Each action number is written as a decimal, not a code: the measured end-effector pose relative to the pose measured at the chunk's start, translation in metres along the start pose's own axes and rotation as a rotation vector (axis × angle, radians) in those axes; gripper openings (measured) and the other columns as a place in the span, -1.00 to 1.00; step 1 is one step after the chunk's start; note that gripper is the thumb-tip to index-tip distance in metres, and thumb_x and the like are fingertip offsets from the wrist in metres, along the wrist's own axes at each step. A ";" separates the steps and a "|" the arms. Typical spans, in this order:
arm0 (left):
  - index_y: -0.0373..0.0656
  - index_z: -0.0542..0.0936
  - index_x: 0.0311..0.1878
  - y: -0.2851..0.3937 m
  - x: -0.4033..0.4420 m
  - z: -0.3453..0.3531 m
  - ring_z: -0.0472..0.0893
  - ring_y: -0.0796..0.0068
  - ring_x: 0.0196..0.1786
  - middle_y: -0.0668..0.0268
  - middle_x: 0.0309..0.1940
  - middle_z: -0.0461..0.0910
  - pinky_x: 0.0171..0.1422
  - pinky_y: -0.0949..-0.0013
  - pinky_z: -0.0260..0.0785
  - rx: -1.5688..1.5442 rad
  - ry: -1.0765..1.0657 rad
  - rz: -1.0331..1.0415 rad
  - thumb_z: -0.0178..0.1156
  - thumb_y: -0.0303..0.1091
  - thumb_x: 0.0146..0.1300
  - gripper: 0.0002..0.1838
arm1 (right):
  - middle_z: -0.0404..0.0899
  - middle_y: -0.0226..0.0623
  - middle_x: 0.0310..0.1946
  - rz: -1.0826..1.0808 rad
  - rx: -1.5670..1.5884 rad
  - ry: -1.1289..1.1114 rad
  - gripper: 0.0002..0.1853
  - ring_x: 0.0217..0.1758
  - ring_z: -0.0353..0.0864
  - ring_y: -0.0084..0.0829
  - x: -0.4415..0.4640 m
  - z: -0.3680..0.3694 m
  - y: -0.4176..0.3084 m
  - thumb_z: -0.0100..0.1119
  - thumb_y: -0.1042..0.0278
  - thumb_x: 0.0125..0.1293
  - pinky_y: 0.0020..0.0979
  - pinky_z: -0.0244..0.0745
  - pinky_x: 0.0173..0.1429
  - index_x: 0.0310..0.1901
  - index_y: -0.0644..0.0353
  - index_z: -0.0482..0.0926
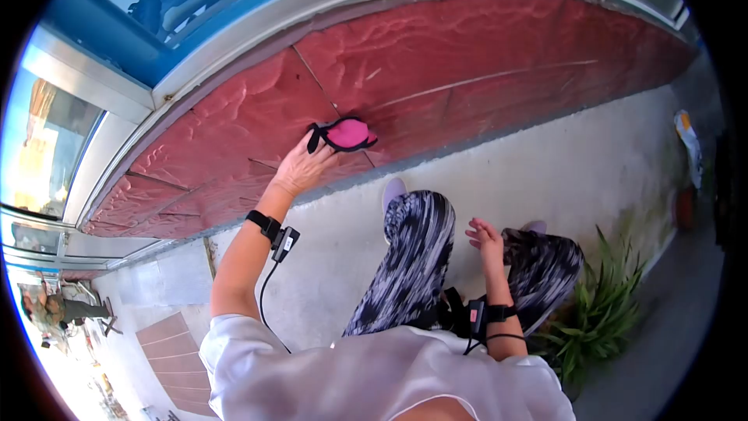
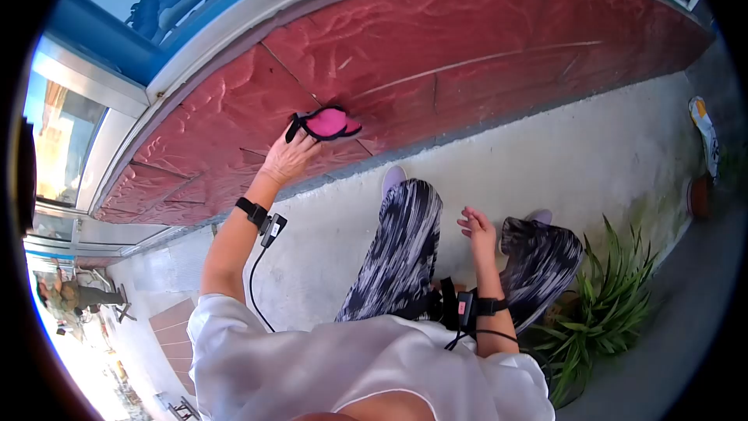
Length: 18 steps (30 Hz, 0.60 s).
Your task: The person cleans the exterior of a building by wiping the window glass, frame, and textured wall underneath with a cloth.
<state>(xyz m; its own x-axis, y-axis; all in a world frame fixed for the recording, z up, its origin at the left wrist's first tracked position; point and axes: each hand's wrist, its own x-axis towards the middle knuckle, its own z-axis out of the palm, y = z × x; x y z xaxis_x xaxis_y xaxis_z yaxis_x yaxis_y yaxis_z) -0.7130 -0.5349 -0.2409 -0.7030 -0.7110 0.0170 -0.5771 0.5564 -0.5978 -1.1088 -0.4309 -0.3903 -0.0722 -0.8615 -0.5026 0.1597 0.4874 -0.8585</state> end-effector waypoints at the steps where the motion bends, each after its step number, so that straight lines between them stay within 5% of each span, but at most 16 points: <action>1: 0.10 0.34 0.19 0.002 0.012 -0.007 0.28 0.39 0.21 0.37 0.05 0.35 0.42 0.20 -0.07 0.047 0.019 0.012 -0.10 -0.26 0.11 -0.51 | 0.54 -0.34 -0.06 -0.054 -0.020 -0.065 -0.72 -0.14 0.59 -0.48 0.001 0.000 -0.001 -0.11 0.38 0.34 -0.52 0.40 -0.14 0.03 0.19 0.47; 5: 0.12 0.31 0.23 0.019 0.075 -0.023 0.28 0.40 0.22 0.36 0.04 0.37 0.42 0.20 -0.09 0.051 -0.047 0.021 -0.11 -0.28 0.12 -0.48 | 0.54 -0.35 -0.07 -0.048 -0.018 -0.097 -0.72 -0.15 0.59 -0.49 0.002 -0.001 0.001 -0.12 0.39 0.34 -0.53 0.40 -0.15 0.02 0.20 0.48; 7: 0.10 0.33 0.22 0.028 0.111 -0.024 0.28 0.39 0.21 0.36 0.05 0.38 0.43 0.19 -0.10 0.024 0.194 0.052 -0.12 -0.29 0.12 -0.49 | 0.54 -0.37 -0.09 -0.034 -0.066 -0.076 -0.73 -0.15 0.59 -0.51 0.003 -0.005 0.003 -0.12 0.39 0.34 -0.53 0.39 -0.15 0.01 0.19 0.48; 10: 0.06 0.33 0.21 0.041 0.151 -0.021 0.28 0.36 0.22 0.35 0.08 0.37 0.44 0.18 -0.12 0.009 0.233 0.108 -0.11 -0.30 0.12 -0.49 | 0.55 -0.38 -0.10 -0.025 -0.048 -0.045 -0.73 -0.15 0.59 -0.51 0.004 -0.010 0.008 -0.11 0.38 0.33 -0.53 0.39 -0.15 0.00 0.19 0.49; 13: 0.22 0.18 0.32 0.047 0.162 -0.016 0.31 0.38 0.18 0.37 0.06 0.33 0.43 0.20 -0.08 0.042 0.226 0.113 -0.05 -0.34 0.10 -0.37 | 0.55 -0.40 -0.11 -0.019 -0.057 -0.032 -0.73 -0.16 0.59 -0.52 0.005 -0.015 0.013 -0.10 0.38 0.32 -0.54 0.38 -0.16 0.00 0.19 0.49; 18: 0.14 0.32 0.23 0.041 0.101 0.018 0.30 0.38 0.18 0.39 0.03 0.37 0.44 0.22 -0.10 0.020 0.197 0.193 -0.04 -0.26 0.10 -0.47 | 0.55 -0.40 -0.11 -0.019 -0.044 -0.021 -0.73 -0.17 0.59 -0.53 0.003 -0.021 0.018 -0.10 0.38 0.32 -0.55 0.37 -0.17 0.00 0.19 0.49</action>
<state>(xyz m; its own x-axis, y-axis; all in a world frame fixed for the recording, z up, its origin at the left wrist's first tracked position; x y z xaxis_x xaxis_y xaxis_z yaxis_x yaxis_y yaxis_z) -0.8005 -0.5919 -0.2783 -0.8676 -0.4941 0.0558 -0.4177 0.6633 -0.6210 -1.1264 -0.4219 -0.4094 -0.0544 -0.8734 -0.4840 0.1154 0.4759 -0.8719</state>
